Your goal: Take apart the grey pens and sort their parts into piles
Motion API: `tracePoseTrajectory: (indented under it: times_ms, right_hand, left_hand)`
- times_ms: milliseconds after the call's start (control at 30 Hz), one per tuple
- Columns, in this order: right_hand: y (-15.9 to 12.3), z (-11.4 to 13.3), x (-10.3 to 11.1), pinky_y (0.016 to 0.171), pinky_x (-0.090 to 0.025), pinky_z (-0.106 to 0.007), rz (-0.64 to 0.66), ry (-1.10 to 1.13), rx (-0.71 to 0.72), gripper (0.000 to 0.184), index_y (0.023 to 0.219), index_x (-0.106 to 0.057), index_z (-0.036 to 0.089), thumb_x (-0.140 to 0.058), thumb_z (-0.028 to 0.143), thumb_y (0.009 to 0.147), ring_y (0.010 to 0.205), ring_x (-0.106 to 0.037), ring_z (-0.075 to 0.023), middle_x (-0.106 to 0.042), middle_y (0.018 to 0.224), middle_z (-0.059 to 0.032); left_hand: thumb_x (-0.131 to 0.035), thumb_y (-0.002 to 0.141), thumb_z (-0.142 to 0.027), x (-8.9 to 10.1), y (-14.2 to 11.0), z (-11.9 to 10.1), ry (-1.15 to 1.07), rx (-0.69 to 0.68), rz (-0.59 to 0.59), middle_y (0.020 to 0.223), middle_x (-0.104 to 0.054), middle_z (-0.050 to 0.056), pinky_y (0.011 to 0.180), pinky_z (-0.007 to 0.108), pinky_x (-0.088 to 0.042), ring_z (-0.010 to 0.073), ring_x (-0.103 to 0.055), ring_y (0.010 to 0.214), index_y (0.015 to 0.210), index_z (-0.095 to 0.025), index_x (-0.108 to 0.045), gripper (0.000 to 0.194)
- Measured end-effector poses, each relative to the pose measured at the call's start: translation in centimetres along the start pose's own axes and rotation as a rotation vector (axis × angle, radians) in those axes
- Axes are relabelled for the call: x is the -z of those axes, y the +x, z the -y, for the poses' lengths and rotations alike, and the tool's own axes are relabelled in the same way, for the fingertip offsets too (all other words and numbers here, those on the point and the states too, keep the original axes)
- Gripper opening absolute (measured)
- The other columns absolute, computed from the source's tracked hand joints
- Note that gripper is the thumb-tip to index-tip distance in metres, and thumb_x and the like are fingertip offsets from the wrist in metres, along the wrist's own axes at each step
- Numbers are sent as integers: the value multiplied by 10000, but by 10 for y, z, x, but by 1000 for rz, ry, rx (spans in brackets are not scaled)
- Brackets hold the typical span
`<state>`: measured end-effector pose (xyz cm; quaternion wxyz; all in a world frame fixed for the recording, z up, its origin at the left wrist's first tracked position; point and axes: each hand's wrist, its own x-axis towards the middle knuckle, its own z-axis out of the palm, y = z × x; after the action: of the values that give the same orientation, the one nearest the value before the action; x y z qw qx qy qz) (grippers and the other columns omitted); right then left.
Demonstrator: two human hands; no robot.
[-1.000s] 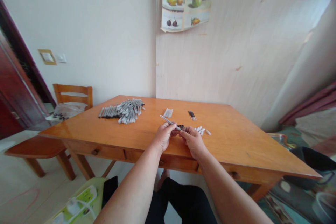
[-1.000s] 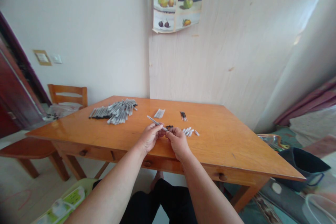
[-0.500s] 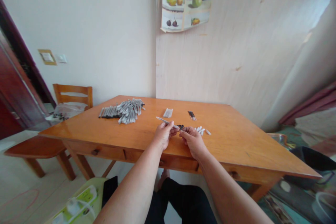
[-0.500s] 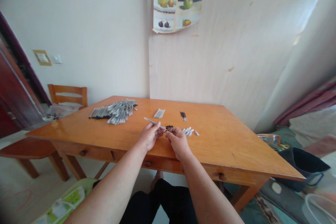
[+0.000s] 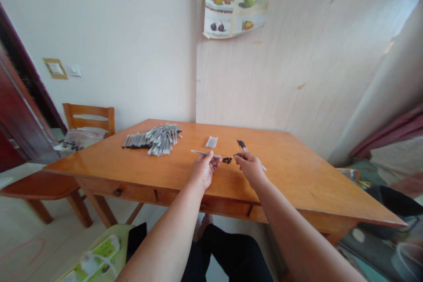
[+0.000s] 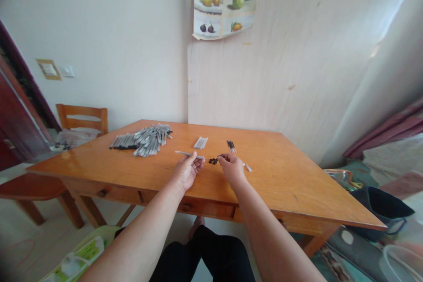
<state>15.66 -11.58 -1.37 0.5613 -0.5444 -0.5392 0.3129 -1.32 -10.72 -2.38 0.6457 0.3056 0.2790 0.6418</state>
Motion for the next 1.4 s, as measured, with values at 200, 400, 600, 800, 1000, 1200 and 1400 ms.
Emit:
tracePoseTrajectory:
  times_ms: [200, 400, 600, 800, 1000, 1200, 1400]
  right_hand:
    - [26, -6, 2, 610, -354, -285, 53, -647, 142, 138, 765, -745, 253, -625, 321, 770, 723, -595, -188, -707, 777, -45]
    - [29, 2, -11, 602, -363, -307, 124, -902, 101, 232, 894, -774, 292, -572, 377, 820, 790, -636, -239, -736, 880, -75]
    - [29, 1, -14, 663, -413, -314, 192, -936, 114, 270, 965, -774, 290, -544, 362, 845, 882, -652, -254, -740, 963, -80]
    - [28, -2, -13, 731, -440, -291, 153, -935, 110, 300, 1043, -744, 276, -508, 348, 873, 948, -646, -229, -728, 1042, -56]
    - [25, 0, -14, 777, -434, -255, 103, -738, 210, 260, 963, -728, 230, -488, 285, 879, 939, -635, -179, -729, 1000, -32]
    - [16, 0, -16, 735, -434, -240, 92, -575, 266, 236, 900, -706, 194, -487, 274, 861, 876, -635, -168, -725, 909, -43]
    - [3, 5, -21, 750, -415, -247, 193, -752, 290, 217, 923, -696, 218, -495, 276, 868, 895, -629, -173, -716, 946, -42]
  left_hand:
    - [-775, 734, -368, -3, -4, -1, 2, -5, 0, 746, -708, 56, 640, 243, -490, 143, -684, 686, 802, -159, -571, 301]
    - [-760, 748, -387, -3, -2, 1, 18, -7, -13, 749, -711, 60, 625, 246, -480, 147, -684, 676, 819, -161, -563, 308]
    - [-762, 746, -388, -2, -1, 2, 14, -8, -10, 749, -710, 54, 620, 245, -478, 153, -690, 679, 812, -166, -546, 317]
    - [-757, 755, -375, -3, -1, 2, 17, -17, -14, 756, -713, 65, 625, 245, -476, 143, -679, 658, 813, -162, -552, 301]
    - [-758, 749, -376, -3, -2, 2, 21, -26, -29, 760, -707, 59, 628, 251, -470, 166, -694, 701, 824, -172, -551, 300]
    - [-758, 746, -374, -4, -1, 2, 13, -18, -39, 766, -702, 48, 641, 255, -467, 159, -688, 695, 823, -177, -546, 300]
    - [-762, 739, -343, -3, -1, 1, -20, -37, -55, 752, -692, 40, 663, 262, -476, 153, -678, 696, 819, -177, -547, 283]
